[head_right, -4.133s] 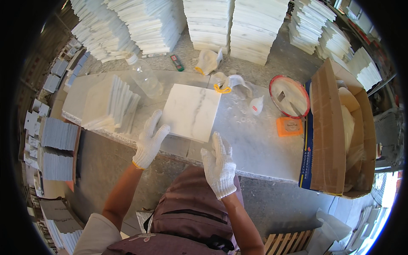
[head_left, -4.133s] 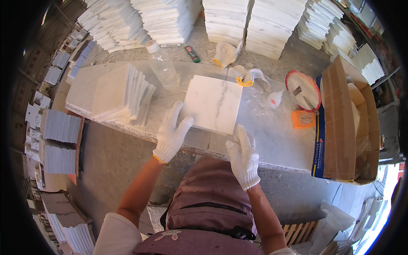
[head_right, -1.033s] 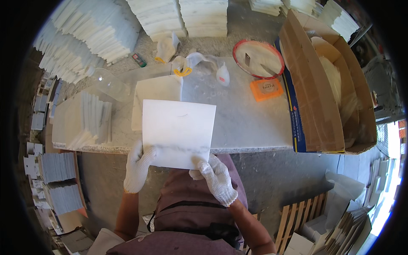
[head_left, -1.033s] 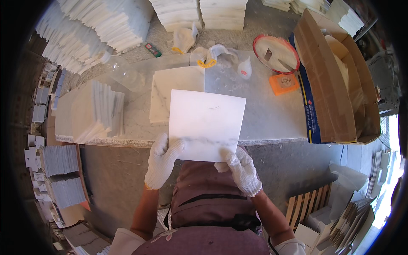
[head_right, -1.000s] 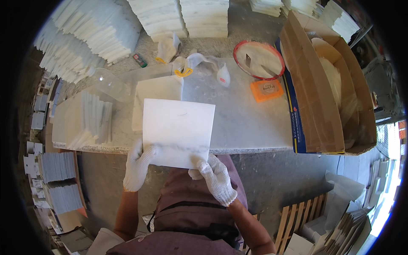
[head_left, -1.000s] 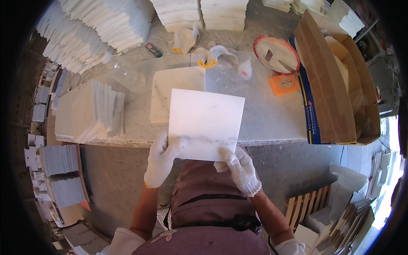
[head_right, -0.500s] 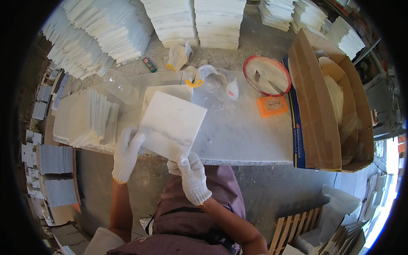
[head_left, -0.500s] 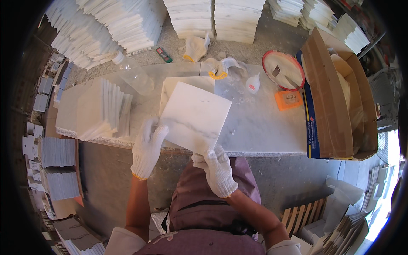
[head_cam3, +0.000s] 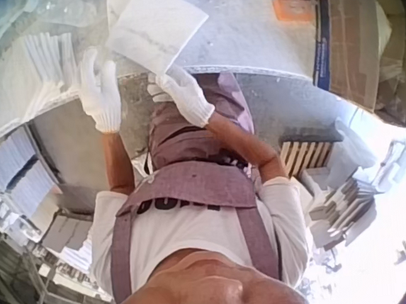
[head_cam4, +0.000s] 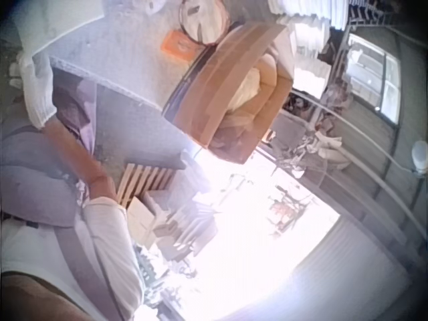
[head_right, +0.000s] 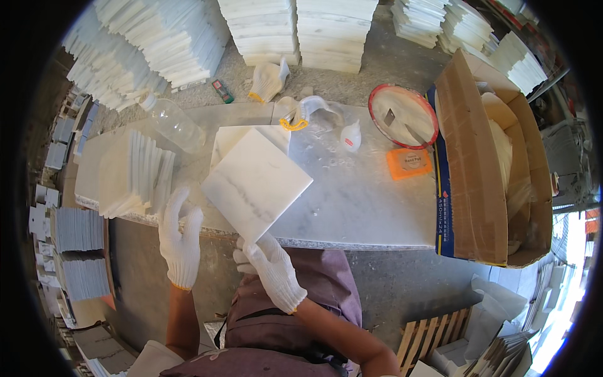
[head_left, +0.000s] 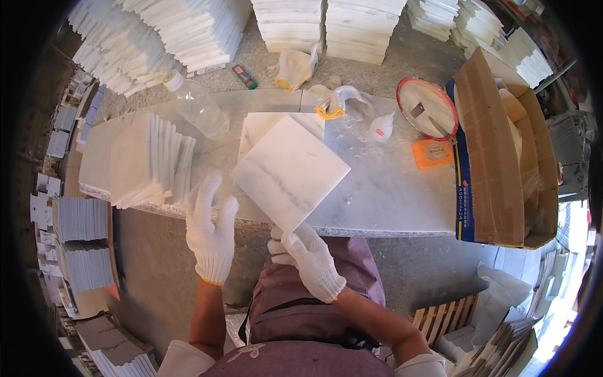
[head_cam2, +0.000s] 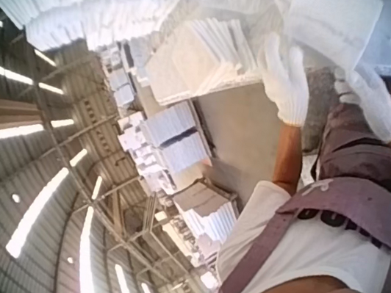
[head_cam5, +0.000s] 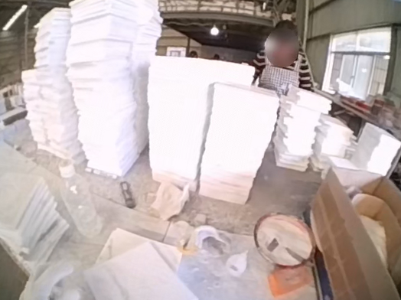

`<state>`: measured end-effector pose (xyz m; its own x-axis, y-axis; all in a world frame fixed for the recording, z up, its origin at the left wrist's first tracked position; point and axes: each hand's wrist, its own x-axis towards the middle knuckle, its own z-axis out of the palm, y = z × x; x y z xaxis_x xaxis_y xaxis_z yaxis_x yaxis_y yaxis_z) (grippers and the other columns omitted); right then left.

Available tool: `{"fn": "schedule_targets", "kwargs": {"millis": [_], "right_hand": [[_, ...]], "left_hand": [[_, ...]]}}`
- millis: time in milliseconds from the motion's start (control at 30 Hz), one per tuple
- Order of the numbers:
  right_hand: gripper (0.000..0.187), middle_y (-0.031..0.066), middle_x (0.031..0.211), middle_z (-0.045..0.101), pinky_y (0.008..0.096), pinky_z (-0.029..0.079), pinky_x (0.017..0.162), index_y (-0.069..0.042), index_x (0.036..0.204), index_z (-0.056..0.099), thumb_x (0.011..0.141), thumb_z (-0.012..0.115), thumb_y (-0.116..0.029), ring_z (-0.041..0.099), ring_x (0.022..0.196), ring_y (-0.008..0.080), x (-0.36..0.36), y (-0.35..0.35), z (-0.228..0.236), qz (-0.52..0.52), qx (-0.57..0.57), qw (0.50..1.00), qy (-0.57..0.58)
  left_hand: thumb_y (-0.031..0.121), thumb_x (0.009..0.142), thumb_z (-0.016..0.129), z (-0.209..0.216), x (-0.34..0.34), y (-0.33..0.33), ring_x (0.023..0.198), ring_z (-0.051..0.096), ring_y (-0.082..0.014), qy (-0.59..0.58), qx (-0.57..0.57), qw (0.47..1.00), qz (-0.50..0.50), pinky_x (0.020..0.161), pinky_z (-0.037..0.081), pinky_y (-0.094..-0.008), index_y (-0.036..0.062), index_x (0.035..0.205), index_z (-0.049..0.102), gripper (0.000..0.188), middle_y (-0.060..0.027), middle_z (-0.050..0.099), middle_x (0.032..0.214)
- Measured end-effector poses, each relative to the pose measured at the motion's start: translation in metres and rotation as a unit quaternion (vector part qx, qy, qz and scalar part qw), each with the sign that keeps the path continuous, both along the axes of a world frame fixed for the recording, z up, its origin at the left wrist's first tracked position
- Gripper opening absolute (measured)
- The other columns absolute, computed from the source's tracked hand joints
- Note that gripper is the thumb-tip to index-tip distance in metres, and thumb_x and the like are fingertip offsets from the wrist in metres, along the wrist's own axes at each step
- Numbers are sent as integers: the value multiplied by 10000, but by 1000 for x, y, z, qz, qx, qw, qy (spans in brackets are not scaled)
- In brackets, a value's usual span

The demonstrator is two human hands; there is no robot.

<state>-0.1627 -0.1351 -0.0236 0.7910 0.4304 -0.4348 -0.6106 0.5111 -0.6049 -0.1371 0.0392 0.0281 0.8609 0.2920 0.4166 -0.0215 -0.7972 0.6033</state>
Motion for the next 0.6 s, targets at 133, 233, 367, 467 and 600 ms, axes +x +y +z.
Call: {"fn": "schedule_targets", "kwargs": {"millis": [133,233,367,467,600], "right_hand": [[469,120,1194,609,343,533,894,-22,1332,518,1021,563,-370,630,1014,200,-18,-53,-8,109,-32,993,1],[363,123,1224,605,349,521,903,-23,1285,550,1022,550,-273,619,1046,190,-37,-82,-48,60,121,989,-67],[287,125,1257,602,368,488,964,-33,1228,579,1025,536,-232,582,1136,182,-52,-94,-41,34,-456,810,-367],[360,122,1302,580,386,463,991,-55,1283,549,1028,507,-306,562,1172,212,-54,-97,-33,9,-504,782,-365],[457,119,1361,551,410,431,1026,-85,1357,508,1033,468,-404,536,1220,253,-62,-109,-3,-149,-10,988,34]], "left_hand": [[71,866,640,-3,-28,6,783,630,-238,18,-74,996,-36,732,517,-358,32,978,686,128,-106,703,967],[63,864,601,8,-49,-33,780,653,-275,60,-145,982,-104,697,512,-385,60,844,664,66,-77,709,859],[130,804,662,11,-26,-113,936,641,-258,7,-49,919,-390,841,501,-432,59,1123,645,328,-78,672,1009],[223,806,632,-8,-17,-166,1147,562,-293,-65,-10,831,-552,985,445,-465,74,1262,591,482,-127,603,1226],[283,835,600,-55,-26,-185,1189,528,-302,-73,-39,761,-643,994,426,-465,91,1249,594,457,-120,580,1255]]}}
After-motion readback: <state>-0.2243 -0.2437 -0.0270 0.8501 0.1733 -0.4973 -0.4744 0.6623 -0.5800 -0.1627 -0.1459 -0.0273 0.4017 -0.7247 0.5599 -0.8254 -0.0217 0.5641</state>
